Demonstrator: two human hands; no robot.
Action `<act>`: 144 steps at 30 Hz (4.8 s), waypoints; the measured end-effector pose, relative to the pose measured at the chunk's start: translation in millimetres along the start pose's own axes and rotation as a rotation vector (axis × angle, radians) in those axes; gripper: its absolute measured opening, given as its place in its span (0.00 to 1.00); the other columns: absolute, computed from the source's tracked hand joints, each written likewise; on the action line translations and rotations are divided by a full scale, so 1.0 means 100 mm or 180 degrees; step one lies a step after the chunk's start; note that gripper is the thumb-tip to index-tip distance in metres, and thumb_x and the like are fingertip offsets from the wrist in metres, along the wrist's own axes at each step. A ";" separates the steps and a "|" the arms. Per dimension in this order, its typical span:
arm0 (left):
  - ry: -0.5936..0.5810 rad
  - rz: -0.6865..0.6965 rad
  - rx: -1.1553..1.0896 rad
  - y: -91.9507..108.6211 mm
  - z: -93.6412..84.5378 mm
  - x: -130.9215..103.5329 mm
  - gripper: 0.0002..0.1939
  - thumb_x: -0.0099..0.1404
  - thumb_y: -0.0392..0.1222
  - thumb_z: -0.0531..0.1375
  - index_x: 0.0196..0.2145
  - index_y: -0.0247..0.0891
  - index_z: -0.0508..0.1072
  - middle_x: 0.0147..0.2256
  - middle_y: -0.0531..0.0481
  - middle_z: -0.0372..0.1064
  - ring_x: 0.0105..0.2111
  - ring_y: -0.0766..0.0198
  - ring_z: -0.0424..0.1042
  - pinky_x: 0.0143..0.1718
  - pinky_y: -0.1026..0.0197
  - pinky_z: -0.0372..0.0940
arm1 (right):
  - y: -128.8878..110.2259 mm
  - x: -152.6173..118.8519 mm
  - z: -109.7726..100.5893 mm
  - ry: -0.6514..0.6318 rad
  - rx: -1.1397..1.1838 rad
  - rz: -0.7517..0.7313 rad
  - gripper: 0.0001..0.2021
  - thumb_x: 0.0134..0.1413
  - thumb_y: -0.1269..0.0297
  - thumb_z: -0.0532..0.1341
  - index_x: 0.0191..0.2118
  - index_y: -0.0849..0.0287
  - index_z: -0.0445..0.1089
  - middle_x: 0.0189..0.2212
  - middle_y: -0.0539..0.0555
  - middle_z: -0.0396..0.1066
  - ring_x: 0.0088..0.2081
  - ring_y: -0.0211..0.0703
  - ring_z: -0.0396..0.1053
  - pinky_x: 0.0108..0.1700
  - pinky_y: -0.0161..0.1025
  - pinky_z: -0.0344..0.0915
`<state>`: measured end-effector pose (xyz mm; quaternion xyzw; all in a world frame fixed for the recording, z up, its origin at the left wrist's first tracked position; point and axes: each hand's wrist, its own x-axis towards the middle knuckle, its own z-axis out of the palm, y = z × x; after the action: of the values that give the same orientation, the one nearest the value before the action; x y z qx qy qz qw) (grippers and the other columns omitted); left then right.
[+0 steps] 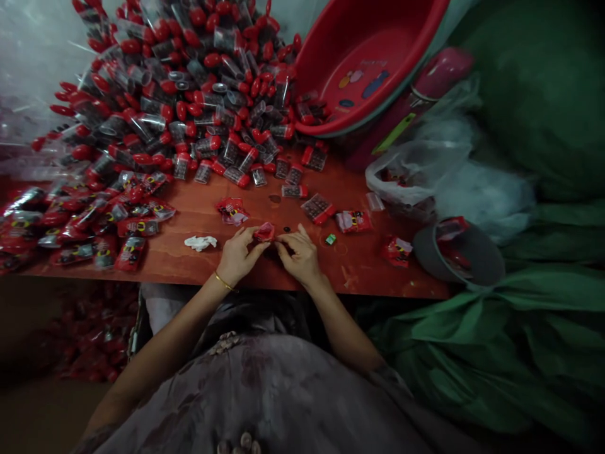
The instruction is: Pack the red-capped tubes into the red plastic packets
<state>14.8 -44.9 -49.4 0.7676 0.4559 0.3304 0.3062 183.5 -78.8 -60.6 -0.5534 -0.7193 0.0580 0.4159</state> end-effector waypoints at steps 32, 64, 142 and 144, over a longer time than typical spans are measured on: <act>-0.0215 0.0466 0.0854 -0.05 -0.01 0.10 0.11 0.62 0.44 0.56 0.39 0.38 0.74 0.36 0.48 0.76 0.39 0.60 0.75 0.57 0.52 0.59 | -0.08 0.07 0.06 0.0076 -0.0096 -0.0032 0.08 0.50 0.74 0.54 0.25 0.56 0.64 0.22 0.48 0.69 0.26 0.39 0.67 0.59 0.54 0.58; -0.0651 0.0299 0.0006 -0.18 0.02 0.10 0.20 0.62 0.43 0.54 0.52 0.37 0.65 0.55 0.40 0.65 0.59 0.55 0.59 0.60 0.46 0.53 | -0.07 0.08 0.03 -0.0232 -0.0088 -0.0158 0.07 0.55 0.71 0.53 0.31 0.56 0.68 0.23 0.49 0.69 0.27 0.40 0.67 0.64 0.62 0.47; 0.0379 -0.0465 -0.0763 -0.03 -0.20 -0.18 0.14 0.63 0.46 0.55 0.42 0.37 0.73 0.38 0.47 0.76 0.37 0.61 0.74 0.40 0.60 0.68 | 0.10 0.01 0.30 -0.0512 0.0582 -0.0135 0.16 0.51 0.52 0.62 0.43 0.54 0.73 0.37 0.56 0.75 0.39 0.47 0.71 0.57 0.60 0.57; 0.0791 -0.0775 -0.0942 -0.07 -0.46 -0.14 0.14 0.63 0.48 0.55 0.39 0.36 0.73 0.34 0.48 0.76 0.32 0.63 0.74 0.35 0.62 0.68 | 0.08 0.00 0.31 -0.0338 0.0572 -0.0067 0.14 0.52 0.55 0.62 0.43 0.55 0.73 0.37 0.56 0.75 0.38 0.46 0.72 0.55 0.58 0.60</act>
<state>-30.4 -47.4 -30.5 0.6071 0.5258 0.4463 0.3947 169.1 -63.9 -85.4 -0.5025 -0.7380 0.1473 0.4257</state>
